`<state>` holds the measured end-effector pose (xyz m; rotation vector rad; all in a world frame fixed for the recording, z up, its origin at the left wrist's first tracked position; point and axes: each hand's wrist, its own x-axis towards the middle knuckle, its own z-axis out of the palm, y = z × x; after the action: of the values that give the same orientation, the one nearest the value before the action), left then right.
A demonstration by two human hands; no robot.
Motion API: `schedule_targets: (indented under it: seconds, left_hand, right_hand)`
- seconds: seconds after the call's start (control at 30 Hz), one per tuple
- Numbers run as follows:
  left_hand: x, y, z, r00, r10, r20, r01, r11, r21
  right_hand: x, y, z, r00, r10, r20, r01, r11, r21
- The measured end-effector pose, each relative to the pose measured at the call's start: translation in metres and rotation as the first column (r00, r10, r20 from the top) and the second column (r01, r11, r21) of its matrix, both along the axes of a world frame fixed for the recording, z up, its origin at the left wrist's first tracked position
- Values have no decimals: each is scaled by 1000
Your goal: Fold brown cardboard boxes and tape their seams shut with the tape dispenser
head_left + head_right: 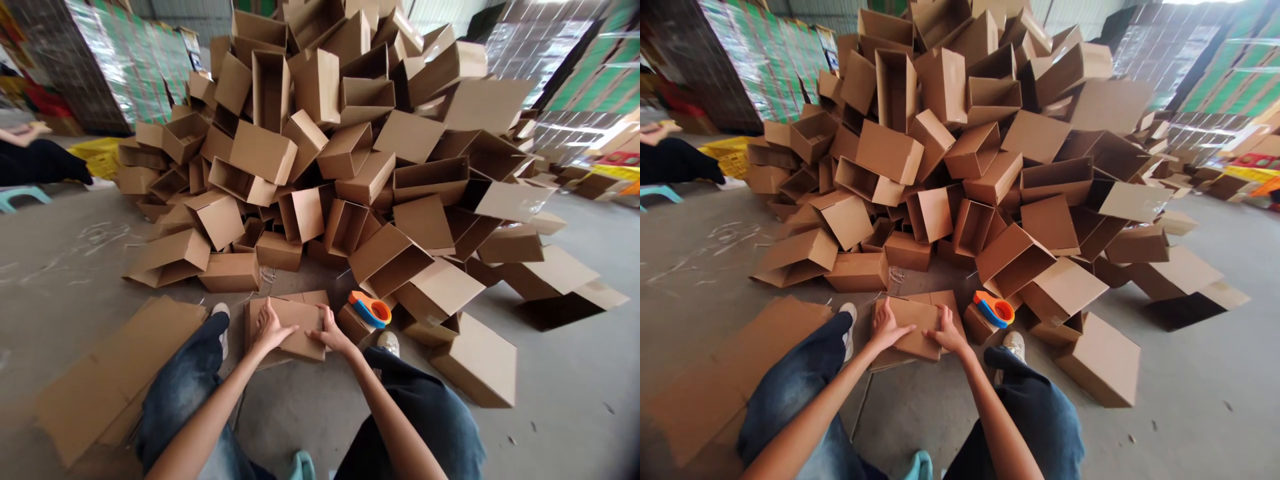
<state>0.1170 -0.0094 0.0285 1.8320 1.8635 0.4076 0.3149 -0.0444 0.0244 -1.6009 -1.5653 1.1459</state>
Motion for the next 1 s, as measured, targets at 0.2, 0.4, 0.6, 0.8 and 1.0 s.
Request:
schedule_targets:
  seconds: [0.2, 0.4, 0.6, 0.8, 1.0]
  left_hand:
    - [-4, 7, 16, 990, -76, -118, 47, 972, -231]
    - [-4, 12, 40, 923, -277, -267, 181, 926, -332]
    - [-16, 9, 40, 920, -298, -253, 228, 935, -273]
    - [-13, 9, 46, 925, -277, -260, 218, 947, -235]
    - [-7, 8, 47, 911, -288, -296, 228, 949, -220]
  right_hand:
    - [-7, -11, 16, 988, 69, 139, -64, 997, -43]
    - [-11, -17, 28, 930, 181, 319, -129, 976, -176]
    - [-15, -2, 40, 881, 240, 408, -131, 952, -277]
    - [-16, -2, 37, 863, 194, 467, -102, 971, -215]
    - [-10, -2, 38, 818, 211, 535, -89, 965, -245]
